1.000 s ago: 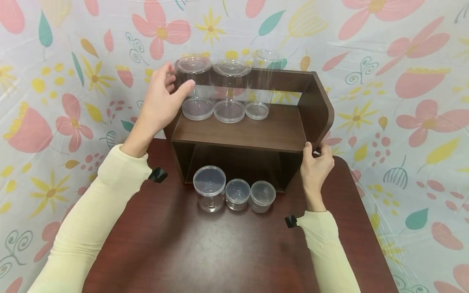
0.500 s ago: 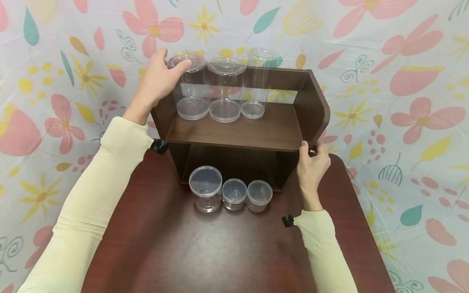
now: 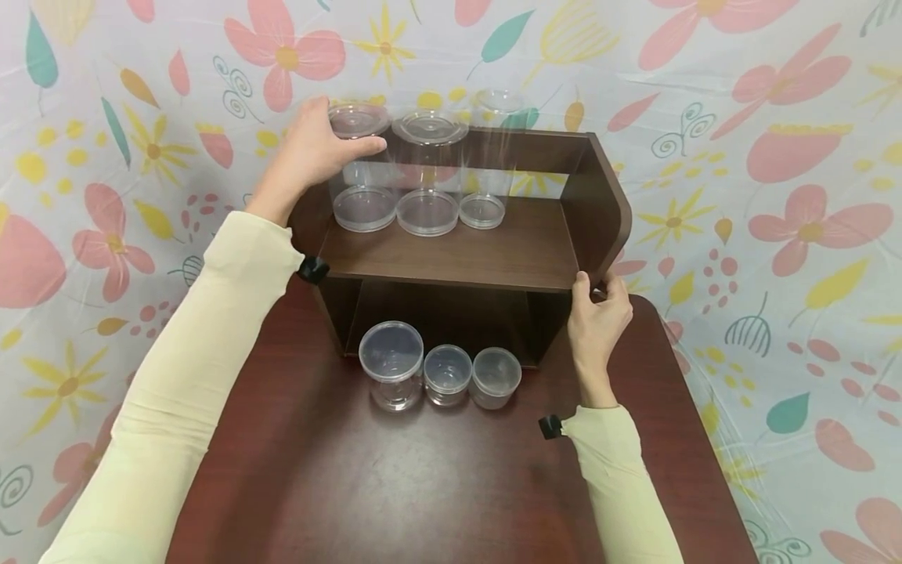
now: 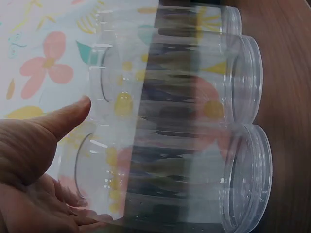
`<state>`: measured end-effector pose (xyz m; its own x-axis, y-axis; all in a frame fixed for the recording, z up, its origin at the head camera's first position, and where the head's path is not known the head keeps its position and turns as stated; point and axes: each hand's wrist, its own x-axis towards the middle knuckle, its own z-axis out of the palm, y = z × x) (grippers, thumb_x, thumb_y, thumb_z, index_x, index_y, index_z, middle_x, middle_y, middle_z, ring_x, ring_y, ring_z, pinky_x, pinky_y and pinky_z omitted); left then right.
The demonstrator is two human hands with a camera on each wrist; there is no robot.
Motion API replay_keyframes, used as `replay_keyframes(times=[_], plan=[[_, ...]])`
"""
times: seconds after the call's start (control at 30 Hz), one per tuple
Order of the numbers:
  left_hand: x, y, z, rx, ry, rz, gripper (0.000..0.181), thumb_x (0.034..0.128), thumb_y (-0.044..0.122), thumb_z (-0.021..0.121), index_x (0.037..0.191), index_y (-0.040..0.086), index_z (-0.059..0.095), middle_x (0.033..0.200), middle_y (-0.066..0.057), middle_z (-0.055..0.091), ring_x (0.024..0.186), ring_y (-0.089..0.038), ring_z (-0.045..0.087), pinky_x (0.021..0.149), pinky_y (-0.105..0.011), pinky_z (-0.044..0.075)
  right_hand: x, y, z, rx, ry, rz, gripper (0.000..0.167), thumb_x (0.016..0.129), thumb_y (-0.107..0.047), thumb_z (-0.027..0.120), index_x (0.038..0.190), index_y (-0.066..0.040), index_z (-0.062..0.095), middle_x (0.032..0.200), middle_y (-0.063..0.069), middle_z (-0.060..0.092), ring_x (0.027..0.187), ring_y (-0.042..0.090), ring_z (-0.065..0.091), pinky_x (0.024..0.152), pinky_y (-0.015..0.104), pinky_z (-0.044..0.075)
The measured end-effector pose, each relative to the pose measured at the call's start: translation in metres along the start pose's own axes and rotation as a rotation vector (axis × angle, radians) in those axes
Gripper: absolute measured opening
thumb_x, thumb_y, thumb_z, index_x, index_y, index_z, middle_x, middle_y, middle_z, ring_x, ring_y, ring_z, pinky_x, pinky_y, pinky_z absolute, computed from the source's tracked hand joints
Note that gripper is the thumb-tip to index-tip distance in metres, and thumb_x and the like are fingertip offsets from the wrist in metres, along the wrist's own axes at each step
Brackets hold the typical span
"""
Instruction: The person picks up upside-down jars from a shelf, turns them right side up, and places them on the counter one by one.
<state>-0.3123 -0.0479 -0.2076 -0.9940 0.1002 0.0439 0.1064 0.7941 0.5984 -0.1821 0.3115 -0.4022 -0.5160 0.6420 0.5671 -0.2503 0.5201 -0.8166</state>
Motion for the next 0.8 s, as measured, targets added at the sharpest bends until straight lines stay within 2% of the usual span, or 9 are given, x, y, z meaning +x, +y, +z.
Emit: replay_keyframes(times=[0.17, 0.3, 0.43, 0.47, 0.6, 0.7, 0.8], plan=[[0.004, 0.000, 0.004, 0.043, 0.006, -0.006, 0.122, 0.0883, 0.076, 0.060, 0.165, 0.003, -0.001, 0.173, -0.009, 0.003, 0.157, -0.022, 0.012, 0.126, -0.032, 0.015, -0.007, -0.026, -0.001, 0.023, 0.003, -0.006, 0.010, 0.089, 0.003, 0.067, 0.087, 0.013, 0.066, 0.080, 0.004, 0.059, 0.068, -0.002, 0.052, 0.069, 0.014, 0.043], [0.005, 0.001, 0.007, 0.053, 0.015, -0.001, 0.119, 0.0899, 0.076, 0.057, 0.165, 0.003, 0.000, 0.172, -0.009, 0.004, 0.157, -0.021, 0.013, 0.126, -0.034, 0.016, -0.011, -0.042, -0.004, 0.036, -0.006, 0.002, 0.009, 0.088, 0.002, 0.065, 0.086, 0.011, 0.067, 0.079, 0.005, 0.060, 0.067, -0.002, 0.052, 0.069, 0.013, 0.043], [0.005, 0.000, 0.008, 0.061, 0.038, 0.010, 0.116, 0.0910, 0.074, 0.056, 0.165, 0.002, 0.005, 0.171, -0.010, 0.009, 0.156, -0.022, 0.017, 0.126, -0.033, 0.017, -0.007, -0.028, -0.002, 0.033, -0.005, -0.002, 0.011, 0.088, 0.002, 0.066, 0.087, 0.013, 0.066, 0.080, 0.005, 0.060, 0.068, -0.003, 0.052, 0.069, 0.013, 0.043], [0.005, 0.000, 0.008, 0.061, 0.042, 0.012, 0.115, 0.0911, 0.074, 0.056, 0.165, 0.002, 0.006, 0.171, -0.011, 0.010, 0.155, -0.022, 0.017, 0.125, -0.033, 0.018, -0.006, -0.023, -0.001, 0.029, -0.006, -0.007, 0.013, 0.089, 0.002, 0.066, 0.089, 0.015, 0.065, 0.081, 0.003, 0.059, 0.068, -0.003, 0.052, 0.069, 0.014, 0.043], [0.003, -0.001, 0.007, 0.056, 0.049, 0.017, 0.113, 0.0914, 0.075, 0.055, 0.165, 0.002, 0.008, 0.170, -0.012, 0.012, 0.155, -0.021, 0.018, 0.125, -0.032, 0.018, -0.001, -0.001, 0.001, 0.010, -0.011, -0.002, 0.017, 0.090, -0.004, 0.068, 0.090, 0.013, 0.068, 0.080, -0.007, 0.058, 0.068, -0.004, 0.054, 0.069, 0.013, 0.044], [-0.002, -0.001, 0.005, 0.030, 0.039, 0.012, 0.114, 0.0912, 0.075, 0.055, 0.166, 0.004, 0.006, 0.172, -0.010, 0.008, 0.156, -0.020, 0.014, 0.125, -0.031, 0.016, 0.001, 0.004, 0.001, 0.007, -0.015, 0.001, 0.015, 0.090, -0.007, 0.069, 0.088, 0.008, 0.069, 0.079, -0.012, 0.058, 0.069, -0.003, 0.056, 0.070, 0.013, 0.046], [-0.011, -0.001, 0.002, -0.011, 0.031, 0.010, 0.113, 0.0911, 0.074, 0.056, 0.166, 0.006, 0.006, 0.172, -0.007, 0.006, 0.156, -0.017, 0.012, 0.125, -0.029, 0.016, 0.002, 0.004, 0.000, 0.007, -0.019, 0.000, 0.015, 0.090, -0.008, 0.069, 0.088, 0.007, 0.069, 0.080, -0.009, 0.061, 0.071, -0.001, 0.057, 0.072, 0.015, 0.047]])
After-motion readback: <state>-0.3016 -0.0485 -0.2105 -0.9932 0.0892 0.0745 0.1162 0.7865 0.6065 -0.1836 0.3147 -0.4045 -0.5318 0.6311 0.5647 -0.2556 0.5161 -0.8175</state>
